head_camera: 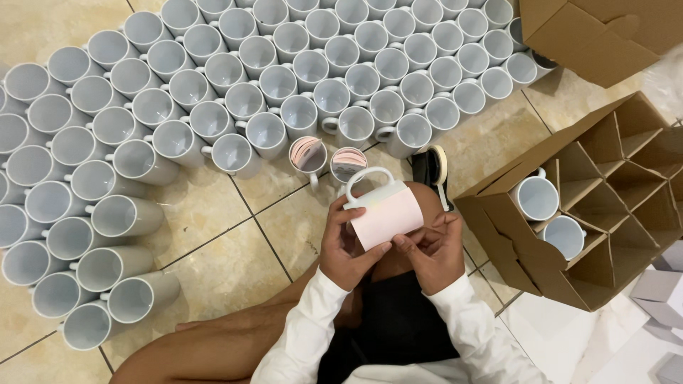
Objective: The person applies adhesive labels to the surfaces of ceramic mugs before placing them into a cardboard divider box.
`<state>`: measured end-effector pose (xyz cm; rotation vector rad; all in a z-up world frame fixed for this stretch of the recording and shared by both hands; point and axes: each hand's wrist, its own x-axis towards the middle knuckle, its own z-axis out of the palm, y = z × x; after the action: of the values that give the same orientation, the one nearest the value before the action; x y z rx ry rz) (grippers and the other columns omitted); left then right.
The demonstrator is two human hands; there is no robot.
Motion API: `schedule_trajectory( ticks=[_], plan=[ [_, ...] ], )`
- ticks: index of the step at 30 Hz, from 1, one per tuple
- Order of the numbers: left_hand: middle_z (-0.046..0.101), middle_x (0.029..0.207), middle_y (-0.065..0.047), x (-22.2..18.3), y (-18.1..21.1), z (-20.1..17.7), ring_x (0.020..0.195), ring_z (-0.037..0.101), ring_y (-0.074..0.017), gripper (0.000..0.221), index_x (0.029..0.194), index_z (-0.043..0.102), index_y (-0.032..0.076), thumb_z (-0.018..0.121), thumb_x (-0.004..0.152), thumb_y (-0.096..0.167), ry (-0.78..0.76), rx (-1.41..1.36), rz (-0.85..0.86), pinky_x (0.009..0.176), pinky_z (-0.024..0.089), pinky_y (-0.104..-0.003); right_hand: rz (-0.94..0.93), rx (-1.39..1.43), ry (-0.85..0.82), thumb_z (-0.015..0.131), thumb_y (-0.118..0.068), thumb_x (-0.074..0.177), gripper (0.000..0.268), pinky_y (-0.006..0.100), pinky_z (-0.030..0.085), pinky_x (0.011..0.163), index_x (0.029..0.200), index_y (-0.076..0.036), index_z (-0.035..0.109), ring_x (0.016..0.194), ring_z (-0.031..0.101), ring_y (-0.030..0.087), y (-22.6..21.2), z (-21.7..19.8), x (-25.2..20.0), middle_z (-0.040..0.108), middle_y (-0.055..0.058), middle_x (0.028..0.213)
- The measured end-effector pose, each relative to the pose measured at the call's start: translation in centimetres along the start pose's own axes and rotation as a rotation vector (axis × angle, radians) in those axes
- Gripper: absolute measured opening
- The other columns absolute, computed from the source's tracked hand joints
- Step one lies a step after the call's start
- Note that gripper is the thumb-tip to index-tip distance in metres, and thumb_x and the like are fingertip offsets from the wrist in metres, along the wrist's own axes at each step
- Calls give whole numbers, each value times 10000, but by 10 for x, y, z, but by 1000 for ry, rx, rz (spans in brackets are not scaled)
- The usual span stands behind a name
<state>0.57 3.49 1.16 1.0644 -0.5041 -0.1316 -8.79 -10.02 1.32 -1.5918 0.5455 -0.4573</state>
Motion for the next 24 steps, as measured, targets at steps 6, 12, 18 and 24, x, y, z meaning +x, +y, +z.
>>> schedule_trajectory(
  ticks=[6,12,18,24],
  plan=[
    [385,1348,-189,2,12,5,1216,459,-247,551,1122,488,40,826,687,33,-12,-130,-67,984,434,-372,-406,-159,-221,548,-215,917,642,475,355,1061,1421,27,231,1324,335,267,-75,21,15,400,208,1412],
    [408,1331,-159,-8,-4,3,1170,467,-227,610,1156,470,32,832,666,15,31,-200,-198,937,480,-348,-295,-212,-217,588,-160,899,382,471,503,910,1207,62,554,1080,602,309,-47,3,10,639,210,1095],
    [474,1226,-170,-13,-24,-8,1119,506,-249,707,1201,445,-8,850,621,-6,57,-234,-247,905,510,-359,-92,132,-287,657,-93,813,703,377,589,829,1397,12,279,1100,572,258,14,-17,15,431,117,1349],
    [344,1405,-174,-16,-3,11,1273,389,-266,767,1368,274,23,755,777,110,78,-38,-133,1026,431,-434,-132,195,-61,727,-64,763,466,358,559,789,1165,52,521,914,617,215,37,-2,9,601,125,1008]
  ],
)
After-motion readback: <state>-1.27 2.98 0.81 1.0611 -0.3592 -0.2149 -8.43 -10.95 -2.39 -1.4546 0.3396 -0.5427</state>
